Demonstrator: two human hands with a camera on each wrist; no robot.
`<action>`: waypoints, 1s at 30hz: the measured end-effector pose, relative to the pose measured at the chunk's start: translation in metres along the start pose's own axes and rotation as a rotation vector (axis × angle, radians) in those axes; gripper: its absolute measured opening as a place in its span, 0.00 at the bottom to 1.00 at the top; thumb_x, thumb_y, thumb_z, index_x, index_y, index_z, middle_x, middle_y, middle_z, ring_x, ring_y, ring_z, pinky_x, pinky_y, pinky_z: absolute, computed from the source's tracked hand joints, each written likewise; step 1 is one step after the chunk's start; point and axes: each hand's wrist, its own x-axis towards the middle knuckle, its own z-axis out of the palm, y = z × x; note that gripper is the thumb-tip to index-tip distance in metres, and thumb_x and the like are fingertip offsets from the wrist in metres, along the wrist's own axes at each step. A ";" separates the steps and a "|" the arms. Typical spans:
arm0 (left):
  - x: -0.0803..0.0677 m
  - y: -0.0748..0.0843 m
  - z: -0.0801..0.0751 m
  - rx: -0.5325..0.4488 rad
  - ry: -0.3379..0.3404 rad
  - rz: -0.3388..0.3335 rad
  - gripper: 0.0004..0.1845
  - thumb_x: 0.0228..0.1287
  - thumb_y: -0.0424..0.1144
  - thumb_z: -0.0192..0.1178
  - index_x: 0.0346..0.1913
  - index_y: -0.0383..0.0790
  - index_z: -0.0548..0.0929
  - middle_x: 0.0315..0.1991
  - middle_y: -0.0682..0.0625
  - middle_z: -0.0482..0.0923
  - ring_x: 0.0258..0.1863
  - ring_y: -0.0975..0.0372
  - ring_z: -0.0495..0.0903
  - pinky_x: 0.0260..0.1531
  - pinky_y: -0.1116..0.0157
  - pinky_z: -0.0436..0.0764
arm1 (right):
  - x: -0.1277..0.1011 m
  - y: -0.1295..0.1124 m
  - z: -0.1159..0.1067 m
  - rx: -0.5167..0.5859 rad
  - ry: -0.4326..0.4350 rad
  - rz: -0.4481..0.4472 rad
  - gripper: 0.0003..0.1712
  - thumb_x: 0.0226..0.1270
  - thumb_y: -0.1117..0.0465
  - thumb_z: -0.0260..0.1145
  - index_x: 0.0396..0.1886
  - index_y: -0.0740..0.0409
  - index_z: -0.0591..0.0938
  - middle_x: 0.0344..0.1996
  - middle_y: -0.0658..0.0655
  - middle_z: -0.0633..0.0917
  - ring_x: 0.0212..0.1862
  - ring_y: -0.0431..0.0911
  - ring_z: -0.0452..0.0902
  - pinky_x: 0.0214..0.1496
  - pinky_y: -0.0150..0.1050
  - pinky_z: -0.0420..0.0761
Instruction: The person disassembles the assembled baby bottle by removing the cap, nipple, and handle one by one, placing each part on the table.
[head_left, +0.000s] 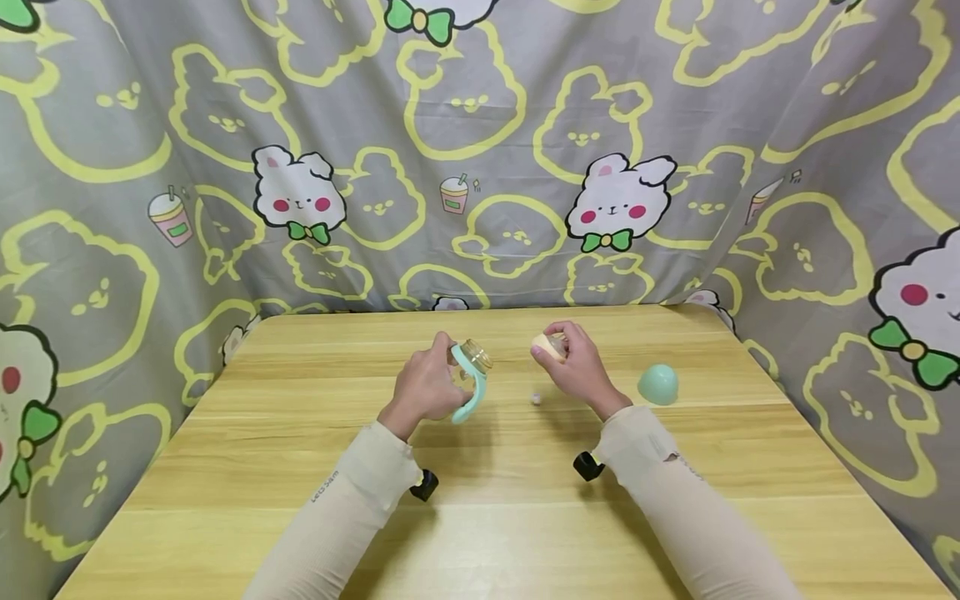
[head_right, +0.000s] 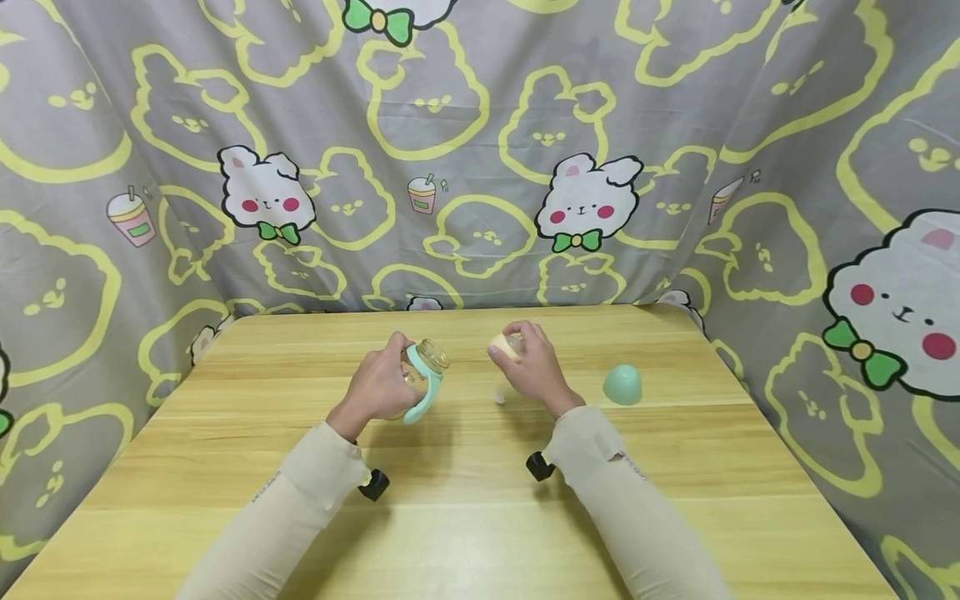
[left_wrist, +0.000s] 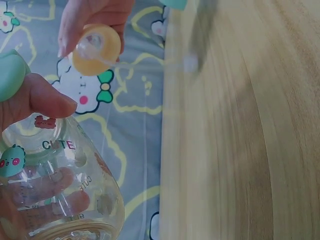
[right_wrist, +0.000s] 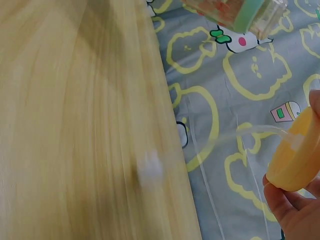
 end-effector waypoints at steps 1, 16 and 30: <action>0.000 0.000 0.000 0.001 0.002 0.001 0.29 0.44 0.44 0.74 0.47 0.43 0.70 0.35 0.48 0.79 0.22 0.59 0.74 0.21 0.62 0.72 | 0.000 -0.001 0.001 0.007 -0.003 0.002 0.21 0.66 0.53 0.66 0.51 0.60 0.74 0.44 0.61 0.73 0.31 0.50 0.70 0.30 0.42 0.74; -0.002 -0.003 0.000 -0.008 -0.002 0.001 0.28 0.45 0.45 0.72 0.48 0.43 0.70 0.39 0.45 0.81 0.22 0.59 0.75 0.22 0.61 0.72 | -0.005 0.009 0.004 -0.003 -0.032 0.053 0.22 0.67 0.51 0.64 0.52 0.59 0.73 0.46 0.61 0.73 0.34 0.51 0.72 0.32 0.42 0.74; -0.003 -0.003 -0.004 -0.009 -0.006 0.002 0.28 0.46 0.44 0.72 0.49 0.43 0.70 0.39 0.44 0.81 0.21 0.59 0.74 0.21 0.62 0.72 | -0.010 0.022 -0.010 -0.069 -0.069 0.106 0.27 0.69 0.47 0.63 0.56 0.61 0.72 0.54 0.64 0.73 0.47 0.58 0.71 0.41 0.48 0.73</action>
